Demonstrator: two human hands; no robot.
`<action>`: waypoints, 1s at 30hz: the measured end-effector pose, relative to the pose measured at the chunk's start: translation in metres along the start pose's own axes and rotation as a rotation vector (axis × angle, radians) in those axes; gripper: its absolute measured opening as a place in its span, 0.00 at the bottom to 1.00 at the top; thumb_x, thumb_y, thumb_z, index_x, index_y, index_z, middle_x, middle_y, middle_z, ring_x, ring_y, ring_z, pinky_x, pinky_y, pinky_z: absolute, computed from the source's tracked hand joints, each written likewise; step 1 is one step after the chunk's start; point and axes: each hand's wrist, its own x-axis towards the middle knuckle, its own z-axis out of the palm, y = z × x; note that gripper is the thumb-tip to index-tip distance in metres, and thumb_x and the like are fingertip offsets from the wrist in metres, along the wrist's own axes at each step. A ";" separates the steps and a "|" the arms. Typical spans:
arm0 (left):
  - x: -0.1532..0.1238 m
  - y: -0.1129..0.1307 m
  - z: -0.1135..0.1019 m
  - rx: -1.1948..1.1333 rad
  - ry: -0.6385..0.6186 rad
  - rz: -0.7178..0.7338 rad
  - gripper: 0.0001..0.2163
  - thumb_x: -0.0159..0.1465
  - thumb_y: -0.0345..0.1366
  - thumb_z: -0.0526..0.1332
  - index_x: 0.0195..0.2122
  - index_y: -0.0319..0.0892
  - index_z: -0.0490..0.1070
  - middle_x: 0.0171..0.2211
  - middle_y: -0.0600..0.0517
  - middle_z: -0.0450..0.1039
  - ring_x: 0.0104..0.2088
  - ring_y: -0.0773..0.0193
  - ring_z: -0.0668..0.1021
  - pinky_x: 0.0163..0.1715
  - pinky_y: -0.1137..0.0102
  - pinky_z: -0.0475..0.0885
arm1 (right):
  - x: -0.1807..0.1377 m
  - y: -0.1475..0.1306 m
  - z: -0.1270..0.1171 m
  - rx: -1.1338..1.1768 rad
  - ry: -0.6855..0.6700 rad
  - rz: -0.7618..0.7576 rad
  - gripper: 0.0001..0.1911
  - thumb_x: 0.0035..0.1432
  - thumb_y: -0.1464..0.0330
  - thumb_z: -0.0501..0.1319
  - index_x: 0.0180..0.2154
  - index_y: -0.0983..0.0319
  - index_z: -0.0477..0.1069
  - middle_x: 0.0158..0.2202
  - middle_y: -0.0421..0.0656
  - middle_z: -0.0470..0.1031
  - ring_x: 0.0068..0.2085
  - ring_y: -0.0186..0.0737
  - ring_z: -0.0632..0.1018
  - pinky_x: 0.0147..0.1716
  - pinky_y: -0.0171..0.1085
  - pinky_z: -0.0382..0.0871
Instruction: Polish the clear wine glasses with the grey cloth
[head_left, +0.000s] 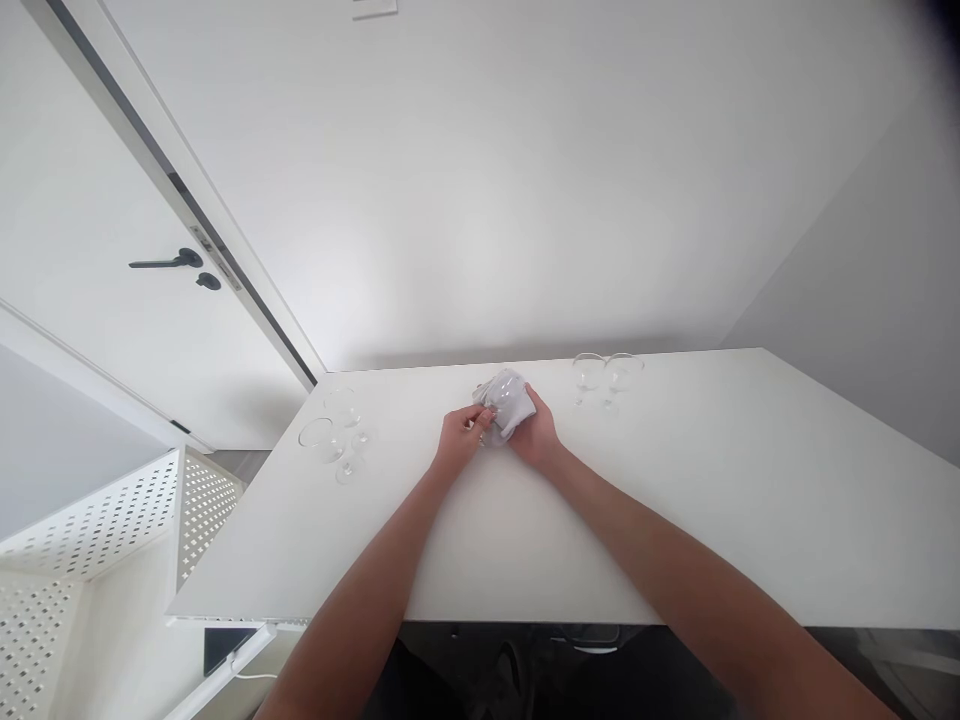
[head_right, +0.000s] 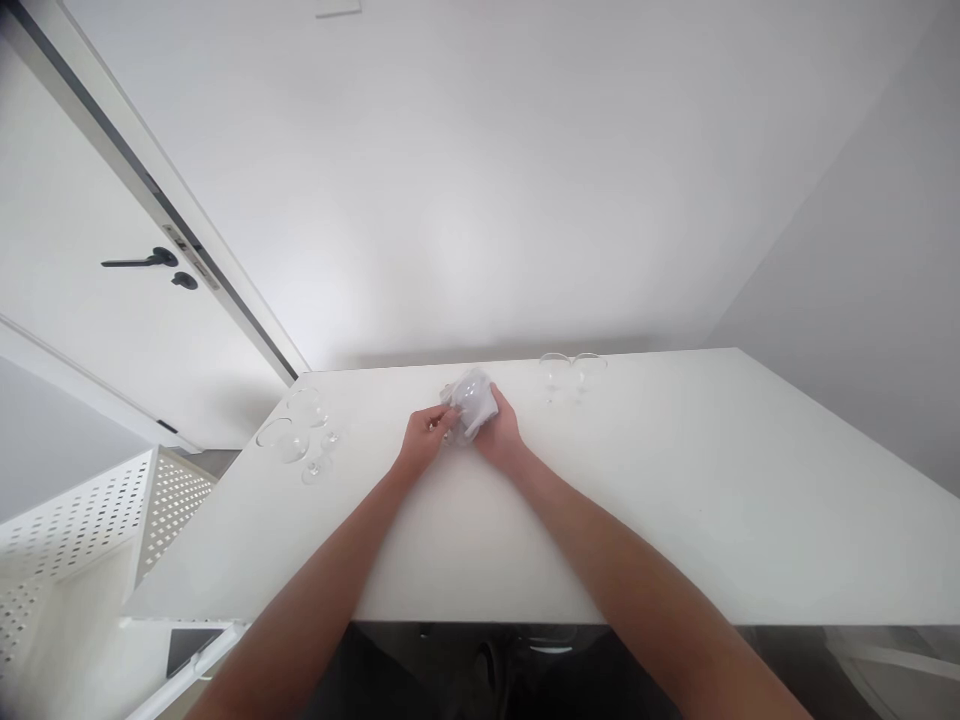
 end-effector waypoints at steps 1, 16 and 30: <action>0.000 -0.001 0.000 -0.048 -0.025 -0.028 0.19 0.67 0.52 0.60 0.33 0.40 0.79 0.29 0.50 0.74 0.31 0.64 0.71 0.33 0.68 0.66 | 0.000 0.000 0.001 -0.003 -0.001 0.009 0.26 0.65 0.47 0.55 0.51 0.57 0.75 0.49 0.49 0.81 0.52 0.57 0.79 0.49 0.55 0.76; 0.002 -0.001 -0.002 -0.325 -0.163 -0.142 0.23 0.65 0.57 0.60 0.30 0.39 0.75 0.24 0.54 0.62 0.27 0.68 0.65 0.28 0.70 0.61 | 0.005 -0.010 0.001 0.003 0.003 -0.001 0.26 0.66 0.48 0.52 0.50 0.58 0.75 0.49 0.50 0.81 0.52 0.57 0.79 0.47 0.54 0.76; 0.003 -0.002 -0.003 -0.153 -0.056 -0.086 0.17 0.58 0.52 0.69 0.36 0.43 0.80 0.33 0.50 0.77 0.32 0.63 0.73 0.33 0.67 0.67 | 0.003 -0.014 0.000 -0.065 0.021 -0.125 0.27 0.65 0.47 0.55 0.53 0.57 0.75 0.48 0.48 0.81 0.54 0.56 0.77 0.48 0.50 0.74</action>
